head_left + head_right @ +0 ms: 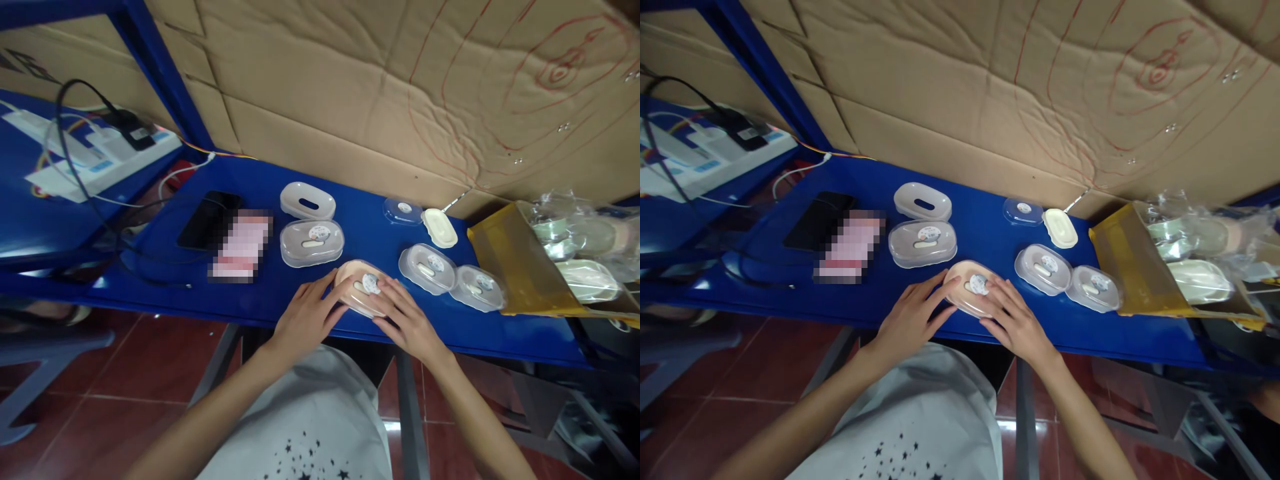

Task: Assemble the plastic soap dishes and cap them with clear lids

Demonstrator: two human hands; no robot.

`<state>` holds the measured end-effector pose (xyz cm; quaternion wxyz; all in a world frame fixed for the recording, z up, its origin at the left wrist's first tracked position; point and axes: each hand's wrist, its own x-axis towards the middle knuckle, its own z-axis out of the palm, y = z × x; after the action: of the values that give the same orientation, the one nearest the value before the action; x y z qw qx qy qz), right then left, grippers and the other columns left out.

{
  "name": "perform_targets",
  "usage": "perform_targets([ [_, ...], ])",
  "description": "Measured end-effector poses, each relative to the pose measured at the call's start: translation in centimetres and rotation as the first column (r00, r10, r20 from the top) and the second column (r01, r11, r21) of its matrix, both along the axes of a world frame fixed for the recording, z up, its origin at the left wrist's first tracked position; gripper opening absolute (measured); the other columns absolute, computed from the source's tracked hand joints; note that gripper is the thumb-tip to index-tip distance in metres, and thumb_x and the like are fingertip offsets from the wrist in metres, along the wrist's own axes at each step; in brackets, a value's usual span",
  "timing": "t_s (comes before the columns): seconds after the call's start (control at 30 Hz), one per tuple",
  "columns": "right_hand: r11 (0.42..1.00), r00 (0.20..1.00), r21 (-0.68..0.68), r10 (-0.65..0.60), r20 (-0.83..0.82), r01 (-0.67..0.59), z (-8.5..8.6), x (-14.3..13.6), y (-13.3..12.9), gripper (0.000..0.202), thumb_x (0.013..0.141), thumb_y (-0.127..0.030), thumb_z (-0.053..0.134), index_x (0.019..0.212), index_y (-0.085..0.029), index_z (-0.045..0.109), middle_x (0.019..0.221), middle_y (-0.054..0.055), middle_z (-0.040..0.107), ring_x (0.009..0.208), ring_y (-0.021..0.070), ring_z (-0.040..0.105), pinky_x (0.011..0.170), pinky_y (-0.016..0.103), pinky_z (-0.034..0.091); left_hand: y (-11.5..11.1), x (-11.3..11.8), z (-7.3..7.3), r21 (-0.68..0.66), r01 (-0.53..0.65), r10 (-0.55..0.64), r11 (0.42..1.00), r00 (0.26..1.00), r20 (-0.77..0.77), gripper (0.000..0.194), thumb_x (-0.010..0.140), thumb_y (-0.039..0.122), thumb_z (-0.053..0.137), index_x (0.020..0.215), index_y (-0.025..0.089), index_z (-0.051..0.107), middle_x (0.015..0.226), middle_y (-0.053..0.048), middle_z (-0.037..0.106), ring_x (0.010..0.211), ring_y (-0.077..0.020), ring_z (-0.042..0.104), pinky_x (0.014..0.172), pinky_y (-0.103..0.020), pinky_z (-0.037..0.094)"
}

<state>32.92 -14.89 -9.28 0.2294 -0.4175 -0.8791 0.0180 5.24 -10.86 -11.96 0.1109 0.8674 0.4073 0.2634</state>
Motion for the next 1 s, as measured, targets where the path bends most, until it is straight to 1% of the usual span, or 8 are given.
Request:
perform_targets([
  [0.13,0.999,1.0,0.025,0.028,0.0,-0.028,1.0,0.1,0.8,0.068,0.103,-0.02,0.067,0.167,-0.03,0.043,0.161,0.011,0.059,0.159,0.0324,0.045,0.127,0.063,0.046,0.0,0.0,0.0,0.01,-0.01,0.01,1.0,1.0,0.012,0.055,0.115,0.039,0.046,0.168,0.031,0.032,0.158,-0.015,0.06,0.138,-0.03,0.065,0.107,-0.047,0.055],
  [0.2,0.999,0.999,0.027,0.034,-0.025,-0.034,1.1,0.0,1.1,0.067,0.102,-0.021,0.069,0.165,-0.031,0.046,0.159,0.01,0.061,0.155,0.0319,0.05,0.126,0.062,0.047,0.0,0.1,0.1,0.001,-0.021,0.021,1.0,1.0,0.012,0.057,0.115,0.041,0.046,0.169,0.032,0.03,0.157,-0.014,0.06,0.137,-0.0297,0.065,0.107,-0.046,0.054],
  [0.27,1.0,0.998,-0.002,0.02,-0.054,-0.02,0.8,0.0,1.3,0.067,0.101,-0.023,0.071,0.164,-0.032,0.047,0.161,0.01,0.058,0.156,0.0326,0.049,0.125,0.062,0.048,0.0,0.1,0.2,-0.002,-0.032,0.033,0.999,0.999,0.011,0.058,0.115,0.042,0.045,0.17,0.032,0.028,0.157,-0.014,0.061,0.136,-0.0295,0.065,0.106,-0.046,0.054],
  [0.43,0.994,0.999,-0.104,-0.015,-0.031,0.012,0.7,-0.1,1.6,0.075,0.103,-0.032,0.072,0.169,-0.037,0.037,0.173,0.007,0.043,0.165,0.0346,0.032,0.126,0.064,0.046,0.2,0.3,0.3,-0.013,-0.054,0.055,0.998,0.998,0.036,0.067,0.114,0.051,0.045,0.171,0.023,0.021,0.145,-0.015,0.068,0.127,-0.0281,0.07,0.103,-0.044,0.055],
  [0.57,0.995,0.999,-0.097,0.02,0.03,-0.017,1.3,0.0,1.9,0.078,0.104,-0.032,0.07,0.17,-0.043,0.031,0.175,0.002,0.041,0.165,0.0347,0.033,0.127,0.065,0.045,0.2,0.3,0.3,-0.005,-0.05,0.05,0.999,0.999,0.009,0.065,0.115,0.053,0.041,0.168,0.02,0.025,0.147,-0.016,0.066,0.129,-0.0283,0.068,0.103,-0.044,0.054],
  [0.7,0.996,0.999,-0.089,0.023,0.047,-0.018,1.0,-0.1,2.2,0.077,0.104,-0.033,0.069,0.171,-0.041,0.031,0.175,0.004,0.041,0.165,0.0352,0.031,0.127,0.065,0.044,0.3,0.3,0.1,-0.018,-0.05,0.05,0.999,0.999,0.002,0.065,0.115,0.052,0.039,0.169,0.018,0.025,0.148,-0.018,0.065,0.132,-0.029,0.067,0.106,-0.045,0.052],
  [0.9,0.998,0.993,-0.058,-0.022,0.112,0.029,0.1,-0.4,2.0,0.078,0.107,-0.036,0.065,0.173,-0.042,0.023,0.176,0.005,0.038,0.166,0.0351,0.027,0.128,0.064,0.041,0.0,0.4,-0.4,-0.015,-0.05,0.051,0.999,0.998,0.033,0.066,0.115,0.052,0.042,0.169,0.019,0.026,0.147,-0.017,0.066,0.129,-0.0291,0.068,0.105,-0.045,0.054],
  [1.0,0.993,0.978,-0.019,-0.111,0.176,0.116,0.3,-0.5,2.2,0.073,0.108,-0.039,0.062,0.172,-0.04,0.028,0.174,0.006,0.042,0.165,0.0355,0.03,0.13,0.066,0.035,0.1,-0.1,0.3,0.04,-0.078,0.074,0.996,0.993,0.094,0.06,0.114,0.046,0.048,0.166,0.019,0.034,0.147,-0.016,0.066,0.131,-0.0283,0.067,0.106,-0.043,0.055],
])
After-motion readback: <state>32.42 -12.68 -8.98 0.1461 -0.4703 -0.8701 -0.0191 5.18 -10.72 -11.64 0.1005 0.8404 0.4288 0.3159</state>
